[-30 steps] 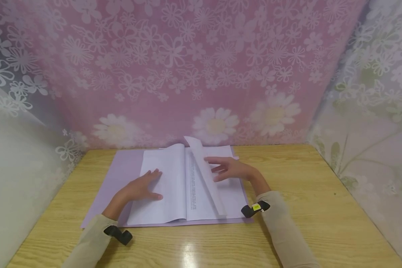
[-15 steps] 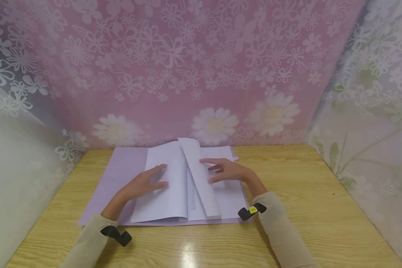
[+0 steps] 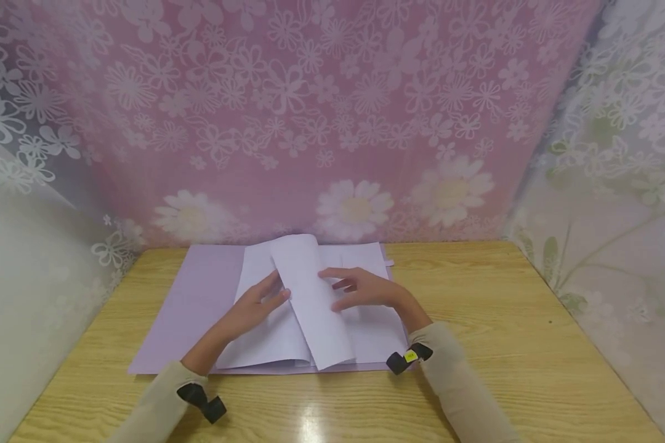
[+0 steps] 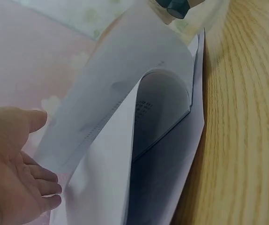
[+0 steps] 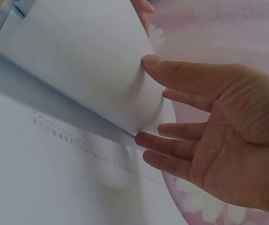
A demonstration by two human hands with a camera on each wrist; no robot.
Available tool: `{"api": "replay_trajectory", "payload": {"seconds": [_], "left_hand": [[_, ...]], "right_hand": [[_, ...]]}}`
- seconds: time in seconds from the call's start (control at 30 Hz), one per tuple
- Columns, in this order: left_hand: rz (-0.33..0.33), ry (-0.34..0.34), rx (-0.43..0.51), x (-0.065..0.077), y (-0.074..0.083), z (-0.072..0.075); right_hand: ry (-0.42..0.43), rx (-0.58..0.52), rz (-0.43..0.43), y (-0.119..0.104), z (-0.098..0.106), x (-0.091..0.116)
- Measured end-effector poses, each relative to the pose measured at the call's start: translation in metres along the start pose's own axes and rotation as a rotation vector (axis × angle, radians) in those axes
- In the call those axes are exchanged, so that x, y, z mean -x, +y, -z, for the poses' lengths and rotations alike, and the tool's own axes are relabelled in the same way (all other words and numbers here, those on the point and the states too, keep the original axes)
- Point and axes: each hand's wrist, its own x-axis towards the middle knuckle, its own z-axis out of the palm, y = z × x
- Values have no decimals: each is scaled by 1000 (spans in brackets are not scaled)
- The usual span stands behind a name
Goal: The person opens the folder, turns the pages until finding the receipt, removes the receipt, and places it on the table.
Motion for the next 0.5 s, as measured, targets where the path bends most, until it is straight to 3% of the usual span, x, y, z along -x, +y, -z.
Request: {"api": "replay_trajectory", "payload": {"seconds": [0.23, 0.5], "left_hand": [[-35, 80, 39, -1, -1, 4], [40, 164, 24, -4, -4, 20]], "right_hand": [[-6, 23, 0, -5, -9, -4], [-15, 12, 30, -12, -19, -7]]}}
